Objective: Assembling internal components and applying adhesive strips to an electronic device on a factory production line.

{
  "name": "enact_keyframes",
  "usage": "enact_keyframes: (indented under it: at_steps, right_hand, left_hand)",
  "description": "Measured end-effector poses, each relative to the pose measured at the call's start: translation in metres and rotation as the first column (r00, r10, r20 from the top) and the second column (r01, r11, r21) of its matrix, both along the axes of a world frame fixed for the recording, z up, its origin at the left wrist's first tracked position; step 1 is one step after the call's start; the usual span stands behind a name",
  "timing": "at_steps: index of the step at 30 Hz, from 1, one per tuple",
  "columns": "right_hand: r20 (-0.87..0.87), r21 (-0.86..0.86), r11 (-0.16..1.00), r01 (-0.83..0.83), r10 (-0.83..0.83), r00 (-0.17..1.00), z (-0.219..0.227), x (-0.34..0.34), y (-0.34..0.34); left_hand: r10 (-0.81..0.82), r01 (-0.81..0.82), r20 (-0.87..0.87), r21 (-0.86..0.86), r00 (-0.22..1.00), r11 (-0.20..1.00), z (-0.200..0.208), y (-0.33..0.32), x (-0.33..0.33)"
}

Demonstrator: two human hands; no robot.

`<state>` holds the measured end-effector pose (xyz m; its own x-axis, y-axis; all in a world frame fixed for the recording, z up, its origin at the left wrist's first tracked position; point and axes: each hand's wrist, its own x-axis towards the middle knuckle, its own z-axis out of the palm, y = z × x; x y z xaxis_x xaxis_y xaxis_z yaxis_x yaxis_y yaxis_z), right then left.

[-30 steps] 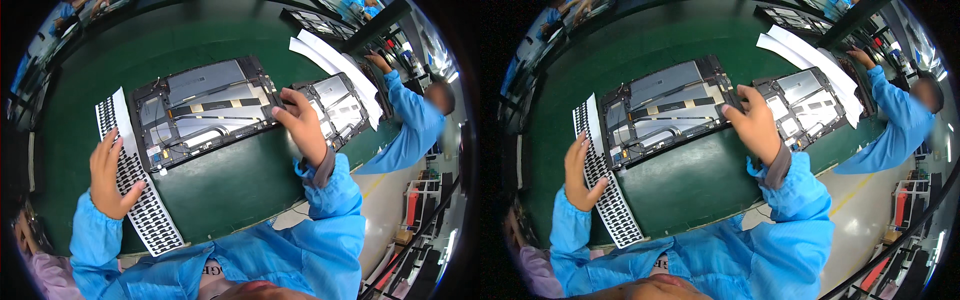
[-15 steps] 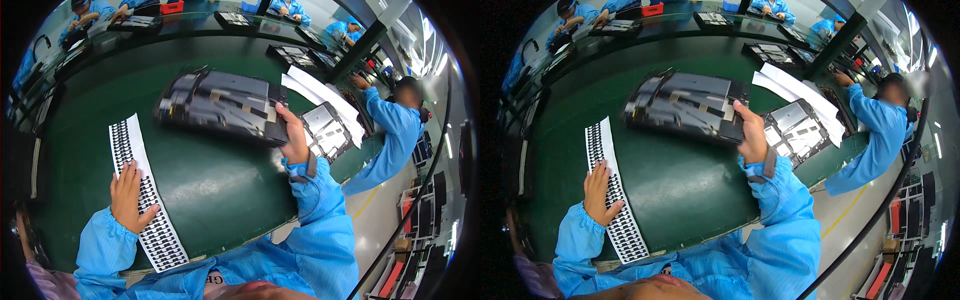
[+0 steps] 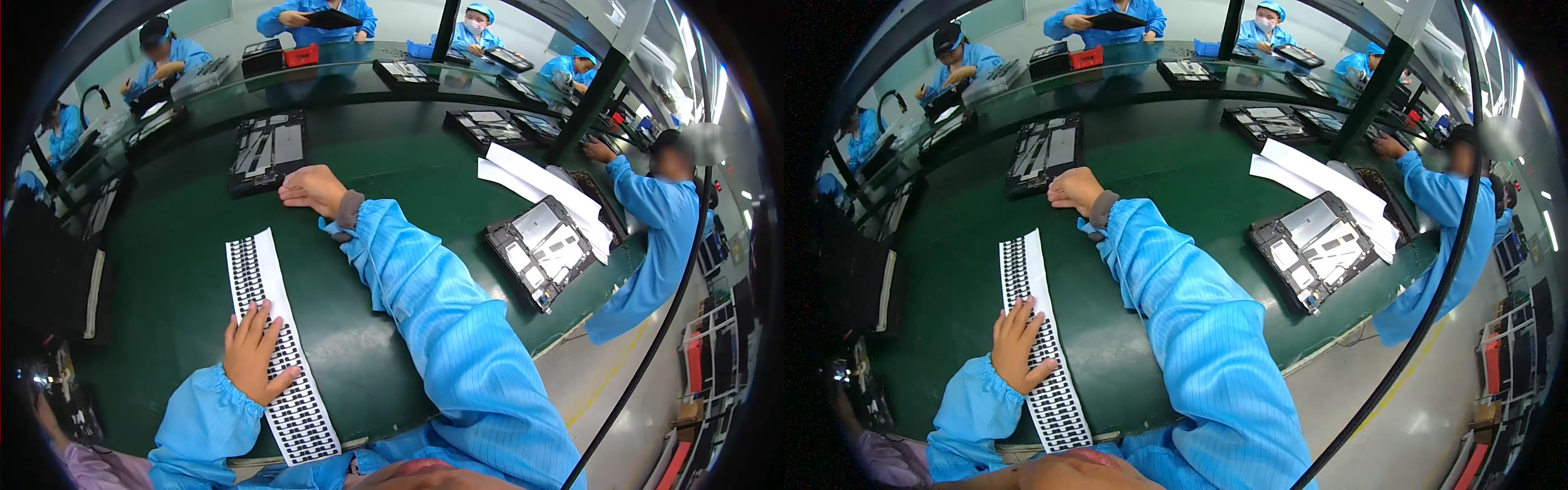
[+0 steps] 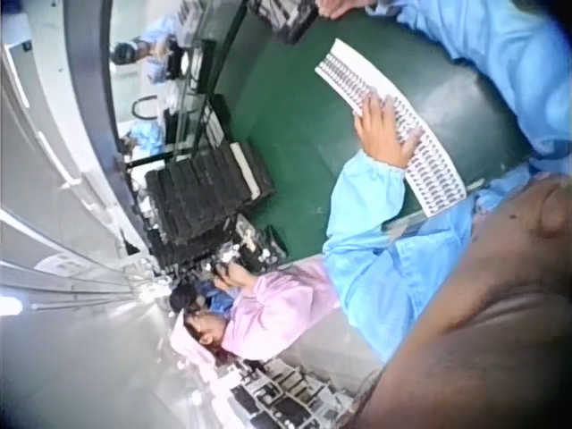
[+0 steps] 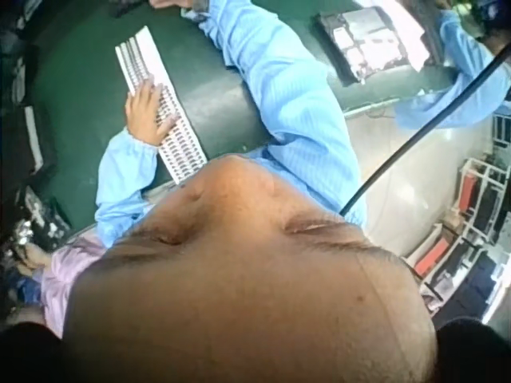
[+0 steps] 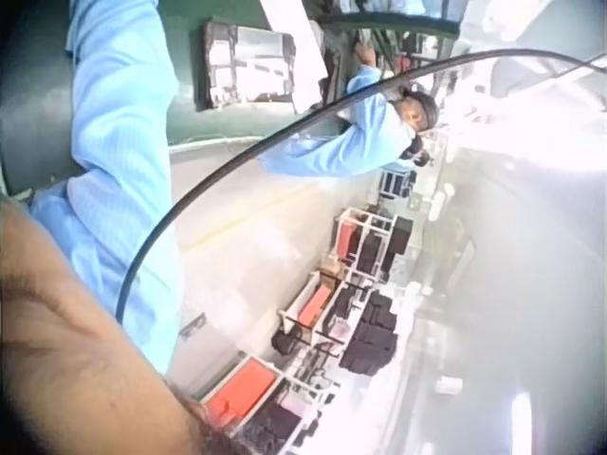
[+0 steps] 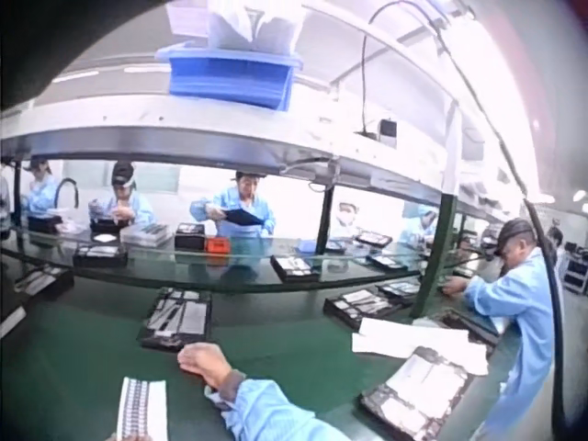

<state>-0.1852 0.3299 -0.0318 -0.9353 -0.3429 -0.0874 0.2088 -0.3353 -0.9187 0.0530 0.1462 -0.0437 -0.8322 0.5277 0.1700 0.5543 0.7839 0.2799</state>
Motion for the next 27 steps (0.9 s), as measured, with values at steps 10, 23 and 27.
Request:
enact_keyframes:
  at_steps: [10, 23, 27]
  right_hand:
    - [-0.442, 0.503, 0.686, 0.525, -0.318, 0.839, 0.116, -0.044, 0.199]
    - [-0.359, 0.907, 0.012, 0.422, -0.502, 0.786, 0.043, -0.093, 0.437]
    - [-0.444, 0.896, -0.084, 0.437, -0.099, 0.891, 0.025, -0.086, 0.461]
  left_hand:
    - [0.014, 0.005, 0.127, -0.146, 0.992, 0.989, 0.046, -0.004, -0.026]
    - [-0.076, -0.11, 0.348, 0.485, 0.935, 0.867, 0.037, 0.262, -0.323]
    - [-0.107, -0.644, 0.795, 0.555, 0.598, 0.526, 0.014, 0.358, -0.369]
